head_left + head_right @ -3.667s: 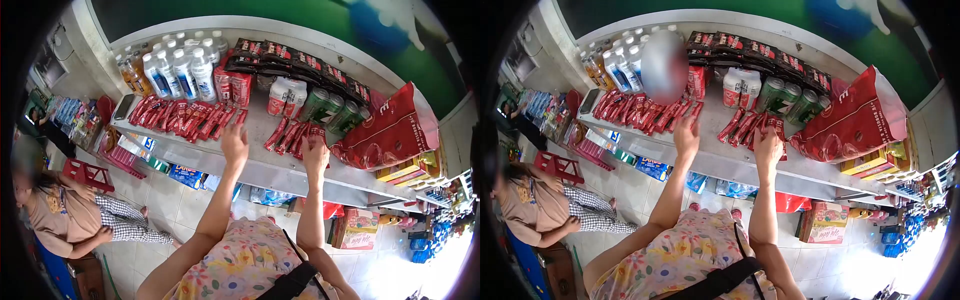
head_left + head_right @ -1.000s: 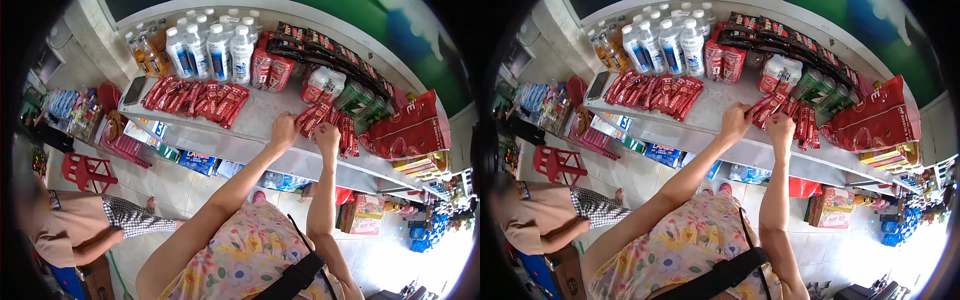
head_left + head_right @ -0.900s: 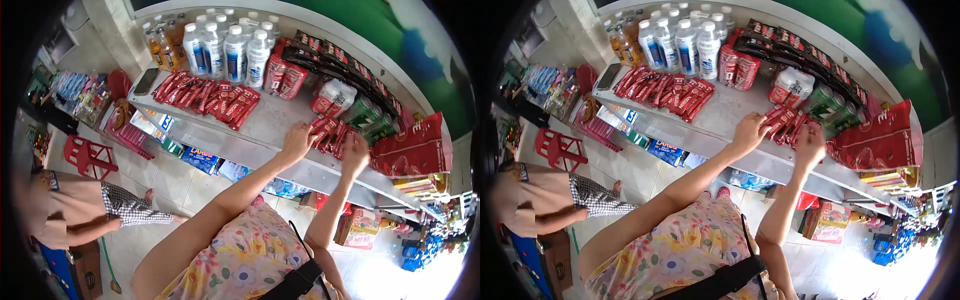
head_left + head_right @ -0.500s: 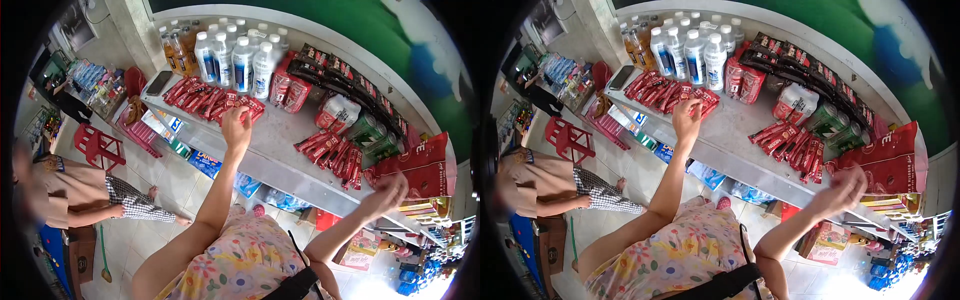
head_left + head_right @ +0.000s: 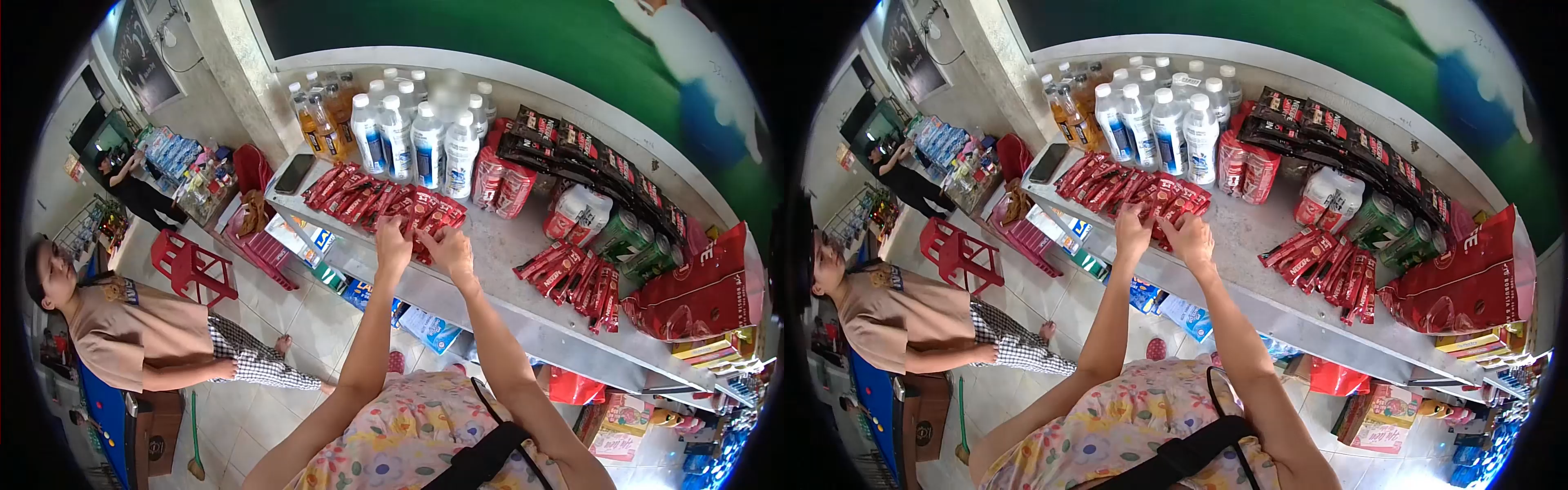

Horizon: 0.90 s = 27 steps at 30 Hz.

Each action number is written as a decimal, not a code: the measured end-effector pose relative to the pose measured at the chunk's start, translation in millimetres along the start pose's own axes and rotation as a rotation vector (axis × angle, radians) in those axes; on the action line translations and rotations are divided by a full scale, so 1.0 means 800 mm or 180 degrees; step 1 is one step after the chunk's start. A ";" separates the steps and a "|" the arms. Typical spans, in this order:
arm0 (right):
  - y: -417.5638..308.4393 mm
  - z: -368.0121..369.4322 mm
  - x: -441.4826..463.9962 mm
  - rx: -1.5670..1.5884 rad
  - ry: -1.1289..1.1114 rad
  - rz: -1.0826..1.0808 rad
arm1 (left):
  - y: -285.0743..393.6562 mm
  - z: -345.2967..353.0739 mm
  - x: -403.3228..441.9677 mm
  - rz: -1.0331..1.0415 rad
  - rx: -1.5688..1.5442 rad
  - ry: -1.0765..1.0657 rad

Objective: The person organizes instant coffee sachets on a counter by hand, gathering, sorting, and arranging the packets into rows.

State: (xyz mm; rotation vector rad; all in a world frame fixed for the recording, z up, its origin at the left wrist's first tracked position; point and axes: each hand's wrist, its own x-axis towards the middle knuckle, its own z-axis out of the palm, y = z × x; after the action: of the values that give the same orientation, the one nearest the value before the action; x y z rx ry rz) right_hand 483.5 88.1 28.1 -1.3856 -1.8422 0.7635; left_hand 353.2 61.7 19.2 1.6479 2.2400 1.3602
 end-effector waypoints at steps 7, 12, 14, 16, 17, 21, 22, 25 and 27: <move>0.006 -0.001 0.010 0.1098 -0.0416 0.0829 | -0.001 0.000 -0.002 -0.0478 -0.1468 -0.0623; -0.003 -0.077 -0.030 0.0989 -0.0079 0.0583 | 0.038 0.032 -0.024 -0.0024 -0.2255 -0.0978; 0.010 -0.108 -0.037 0.0757 0.0233 0.0628 | 0.076 0.043 -0.030 0.0078 -0.2255 -0.1262; 0.017 -0.139 -0.046 0.0294 0.0478 0.0726 | 0.104 0.072 -0.038 0.0209 -0.2232 -0.1364; 0.021 -0.150 -0.050 0.0098 0.0563 0.0834 | 0.113 0.085 -0.044 0.0183 -0.2257 -0.1358; 0.079 -0.168 -0.055 -0.0295 0.0706 0.1174 | 0.138 0.104 -0.054 0.0805 -0.1603 -0.1182; 0.089 -0.169 -0.057 -0.0682 0.0806 0.1111 | 0.145 0.087 -0.051 0.1125 -0.1594 -0.0802; 0.090 -0.168 -0.062 -0.1282 0.1111 0.0860 | 0.184 -0.009 -0.030 0.1113 -0.2783 -0.1039; 0.066 -0.162 -0.056 -0.1050 0.1414 0.0103 | 0.214 -0.124 -0.017 0.0825 -0.4071 -0.1887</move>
State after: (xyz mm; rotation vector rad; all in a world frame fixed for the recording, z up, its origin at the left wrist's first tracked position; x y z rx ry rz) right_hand 625.7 64.1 53.6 -1.6372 -1.6359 0.1416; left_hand 437.7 -1.6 187.2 1.4511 0.5348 1.5006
